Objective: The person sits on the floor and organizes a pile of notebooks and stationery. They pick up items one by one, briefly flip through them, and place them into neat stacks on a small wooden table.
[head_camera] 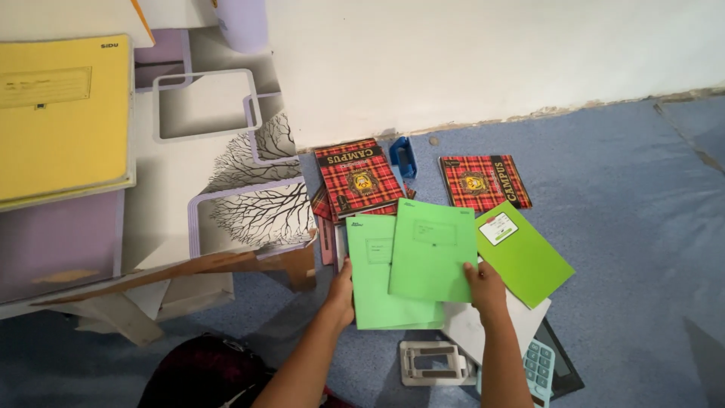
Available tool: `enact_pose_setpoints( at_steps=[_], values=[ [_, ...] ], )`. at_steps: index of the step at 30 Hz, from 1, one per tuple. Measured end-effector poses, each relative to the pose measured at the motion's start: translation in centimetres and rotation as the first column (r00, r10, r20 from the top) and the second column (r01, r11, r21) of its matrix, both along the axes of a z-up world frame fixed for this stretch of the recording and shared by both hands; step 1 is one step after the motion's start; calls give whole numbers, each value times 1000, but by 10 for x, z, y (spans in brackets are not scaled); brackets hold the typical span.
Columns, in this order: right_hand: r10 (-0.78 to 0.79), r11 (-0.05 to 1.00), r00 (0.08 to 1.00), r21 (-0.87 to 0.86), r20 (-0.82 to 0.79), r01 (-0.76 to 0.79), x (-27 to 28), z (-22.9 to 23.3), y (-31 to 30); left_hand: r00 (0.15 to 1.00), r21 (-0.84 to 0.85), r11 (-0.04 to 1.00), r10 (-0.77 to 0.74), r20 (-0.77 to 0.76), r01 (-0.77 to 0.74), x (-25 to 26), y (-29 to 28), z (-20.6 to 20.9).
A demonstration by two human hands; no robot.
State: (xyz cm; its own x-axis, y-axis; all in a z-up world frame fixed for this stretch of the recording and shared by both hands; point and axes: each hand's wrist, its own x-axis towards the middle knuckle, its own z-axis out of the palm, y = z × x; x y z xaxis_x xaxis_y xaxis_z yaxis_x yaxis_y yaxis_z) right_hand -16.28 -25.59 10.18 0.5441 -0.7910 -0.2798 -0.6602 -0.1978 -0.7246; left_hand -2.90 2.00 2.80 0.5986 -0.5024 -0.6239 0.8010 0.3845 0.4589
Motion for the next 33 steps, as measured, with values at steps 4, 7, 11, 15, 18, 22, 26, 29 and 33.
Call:
enact_pose_setpoints(
  at_steps=[4, 7, 11, 15, 18, 22, 26, 29, 33],
  values=[
    [76, 990, 996, -115, -43, -81, -6, -9, -7, 989, 19, 997, -81, 127, 80, 2, -2, -3],
    [64, 995, 997, -72, -51, -68, -10, -17, -16, 983, 121, 986, -130, 127, 115, 6, -1, -1],
    [76, 996, 997, -38, -13, -76, -16, -33, -18, 982, 165, 981, -129, 138, 105, 7, -2, -6],
    [69, 997, 997, 23, -34, -69, -21, -40, -17, 973, 194, 981, -70, 220, 27, 5, -13, -9],
    [154, 983, 988, 98, 22, -155, -23, -42, -11, 925, 291, 956, -89, 370, -24, 2, -18, -5],
    [242, 958, 969, 146, 48, -247, -23, -38, -1, 895, 475, 874, -133, 427, -97, 0, -23, 9],
    [94, 946, 992, 302, 86, -116, -19, -25, 8, 885, 457, 876, -82, 458, -155, -1, -27, 25],
    [116, 966, 993, 233, -10, -111, -14, -18, 17, 889, 525, 838, -119, 442, -149, -3, -27, 31],
    [78, 959, 993, 266, 89, -99, -10, -9, 29, 897, 586, 800, -159, 413, -128, -5, -25, 39]
  ],
)
